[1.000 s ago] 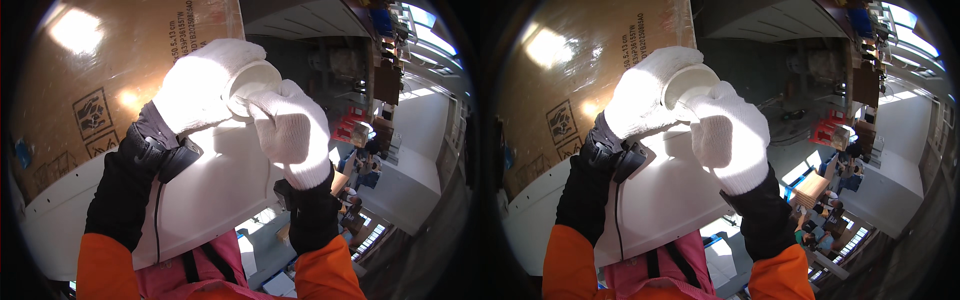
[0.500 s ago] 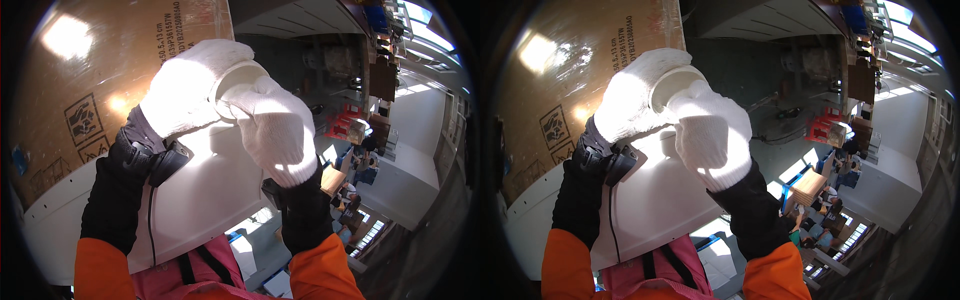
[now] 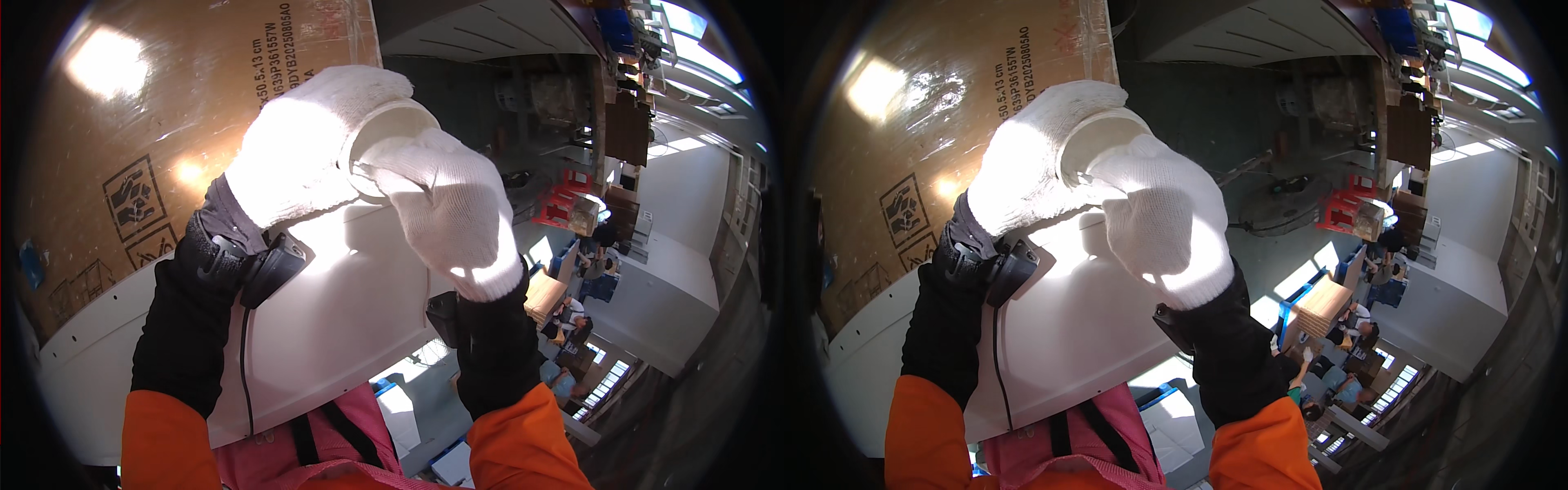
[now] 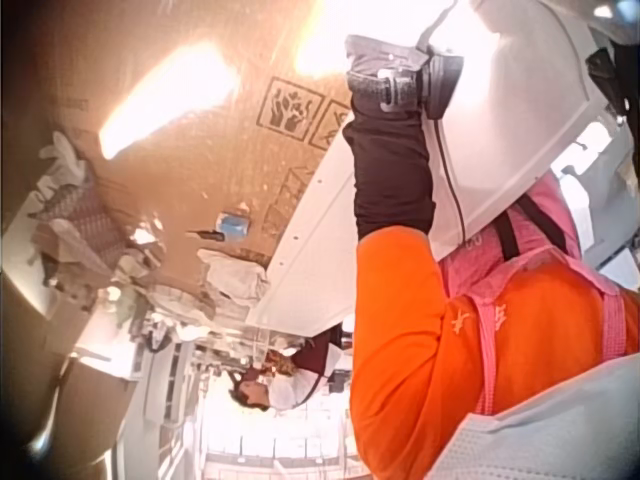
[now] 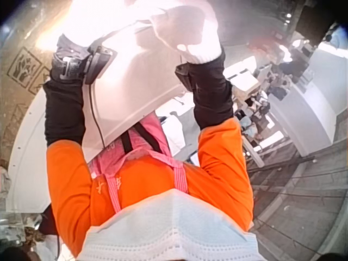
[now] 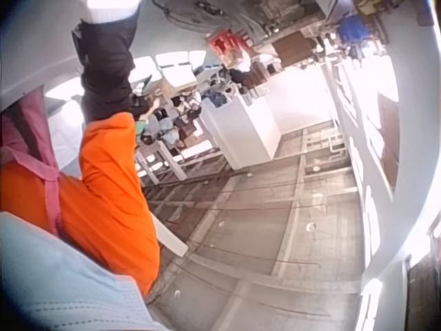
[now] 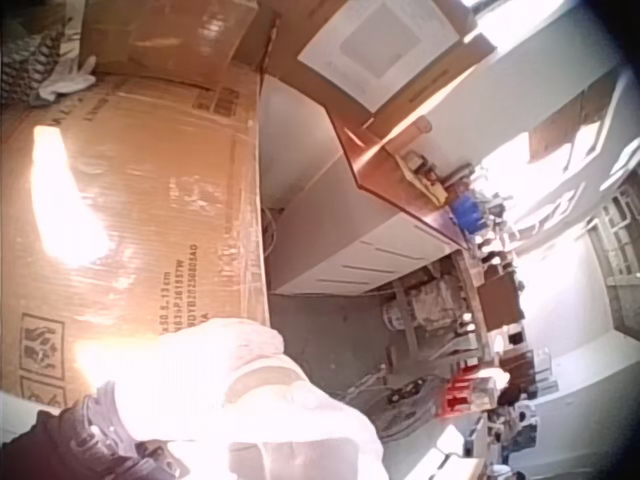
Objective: Repairing or touching up a white furniture panel by applying a substance and scraping away excess with a putty knife.
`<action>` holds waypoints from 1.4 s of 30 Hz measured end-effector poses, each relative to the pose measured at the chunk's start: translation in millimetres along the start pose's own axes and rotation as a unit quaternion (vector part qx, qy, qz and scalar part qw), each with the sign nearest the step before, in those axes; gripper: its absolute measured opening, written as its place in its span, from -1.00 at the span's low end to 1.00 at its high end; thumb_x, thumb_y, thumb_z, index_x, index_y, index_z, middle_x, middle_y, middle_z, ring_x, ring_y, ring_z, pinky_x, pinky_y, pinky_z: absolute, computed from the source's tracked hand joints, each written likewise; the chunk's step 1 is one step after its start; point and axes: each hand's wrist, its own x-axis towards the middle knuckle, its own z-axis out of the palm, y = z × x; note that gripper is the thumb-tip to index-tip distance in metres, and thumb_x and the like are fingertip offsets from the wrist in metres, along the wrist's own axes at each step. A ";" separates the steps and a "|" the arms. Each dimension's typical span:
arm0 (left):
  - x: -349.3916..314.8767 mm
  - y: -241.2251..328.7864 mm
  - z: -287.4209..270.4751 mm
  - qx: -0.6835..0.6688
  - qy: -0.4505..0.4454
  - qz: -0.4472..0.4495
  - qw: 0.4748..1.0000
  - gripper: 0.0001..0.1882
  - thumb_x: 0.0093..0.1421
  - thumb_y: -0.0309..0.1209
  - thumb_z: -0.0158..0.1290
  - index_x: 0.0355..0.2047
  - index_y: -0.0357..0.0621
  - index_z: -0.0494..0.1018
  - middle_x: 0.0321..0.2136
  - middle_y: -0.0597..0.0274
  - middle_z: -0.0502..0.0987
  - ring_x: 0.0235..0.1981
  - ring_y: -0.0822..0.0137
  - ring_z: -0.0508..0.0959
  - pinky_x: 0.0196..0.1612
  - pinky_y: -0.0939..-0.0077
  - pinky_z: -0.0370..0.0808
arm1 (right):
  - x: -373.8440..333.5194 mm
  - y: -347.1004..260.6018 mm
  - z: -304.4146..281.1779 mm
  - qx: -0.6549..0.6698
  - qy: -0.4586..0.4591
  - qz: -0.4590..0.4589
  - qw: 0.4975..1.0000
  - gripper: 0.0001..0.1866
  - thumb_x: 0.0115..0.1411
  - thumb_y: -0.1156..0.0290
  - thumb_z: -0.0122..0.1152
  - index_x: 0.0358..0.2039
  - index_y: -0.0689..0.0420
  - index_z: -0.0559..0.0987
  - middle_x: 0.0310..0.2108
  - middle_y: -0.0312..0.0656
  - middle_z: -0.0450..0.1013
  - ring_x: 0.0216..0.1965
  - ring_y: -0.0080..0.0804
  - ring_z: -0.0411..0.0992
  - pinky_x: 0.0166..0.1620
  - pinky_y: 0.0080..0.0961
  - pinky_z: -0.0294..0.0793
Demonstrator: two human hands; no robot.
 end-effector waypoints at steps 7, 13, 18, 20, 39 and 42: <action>6.2 8.2 -5.7 -0.008 -0.037 -0.053 0.998 -0.55 -0.10 -0.14 0.41 -0.24 -0.10 0.64 -0.32 0.14 0.65 -0.26 0.12 0.65 -0.16 0.29 0.61 | 5.2 -13.9 -15.5 -0.004 -0.008 0.041 0.999 -0.83 0.28 0.48 0.24 -0.19 0.25 0.71 -0.37 -0.18 0.60 -0.40 -0.42 0.56 -0.31 -0.48 0.52; 24.2 32.6 -25.2 -0.085 -0.047 -0.117 0.988 -0.28 -0.08 -0.23 0.45 0.13 -0.04 0.49 -0.02 0.07 0.60 -0.06 0.06 0.65 0.02 0.29 0.61 | -22.5 -6.9 -32.4 0.256 0.006 0.272 0.928 -0.78 0.36 0.36 0.23 -0.13 0.23 0.70 -0.46 -0.34 0.50 -0.44 -0.69 0.44 -0.42 -0.64 0.37; 32.5 33.6 -21.3 -0.028 0.107 -0.085 0.990 -0.25 -0.09 -0.30 0.44 0.15 0.01 0.44 -0.02 0.17 0.61 -0.04 0.13 0.66 0.04 0.33 0.62 | -46.0 0.4 -10.5 0.287 0.157 0.352 0.877 -0.72 0.41 0.35 0.19 -0.02 0.27 0.65 -0.43 -0.38 0.49 -0.57 -0.76 0.30 -0.57 -0.77 0.15; 31.4 33.0 -26.1 -0.023 0.111 -0.094 0.989 -0.25 -0.10 -0.30 0.44 0.15 0.02 0.44 -0.01 0.18 0.62 -0.04 0.13 0.66 0.05 0.34 0.62 | -58.6 11.1 -1.0 0.246 0.190 0.360 0.880 -0.72 0.42 0.39 0.15 0.02 0.26 0.65 -0.39 -0.37 0.50 -0.55 -0.77 0.31 -0.56 -0.79 0.17; 36.8 40.3 -20.5 0.002 0.078 -0.175 0.981 -0.13 -0.16 -0.30 0.46 0.22 0.06 0.39 0.04 0.20 0.60 0.05 0.16 0.63 0.11 0.32 0.59 | -83.5 65.6 43.6 -0.288 0.288 0.160 0.899 -0.62 0.18 0.44 0.39 0.04 -0.05 0.71 -0.41 -0.24 0.40 -0.47 -0.35 0.46 -0.36 -0.39 0.50; 37.5 41.5 -20.0 0.003 0.084 -0.176 0.981 -0.14 -0.15 -0.31 0.45 0.22 0.06 0.39 0.03 0.19 0.61 0.04 0.16 0.63 0.10 0.32 0.59 | -83.1 62.7 42.0 -0.321 0.275 0.161 0.892 -0.61 0.16 0.42 0.40 0.03 -0.12 0.72 -0.42 -0.28 0.39 -0.48 -0.34 0.47 -0.37 -0.39 0.52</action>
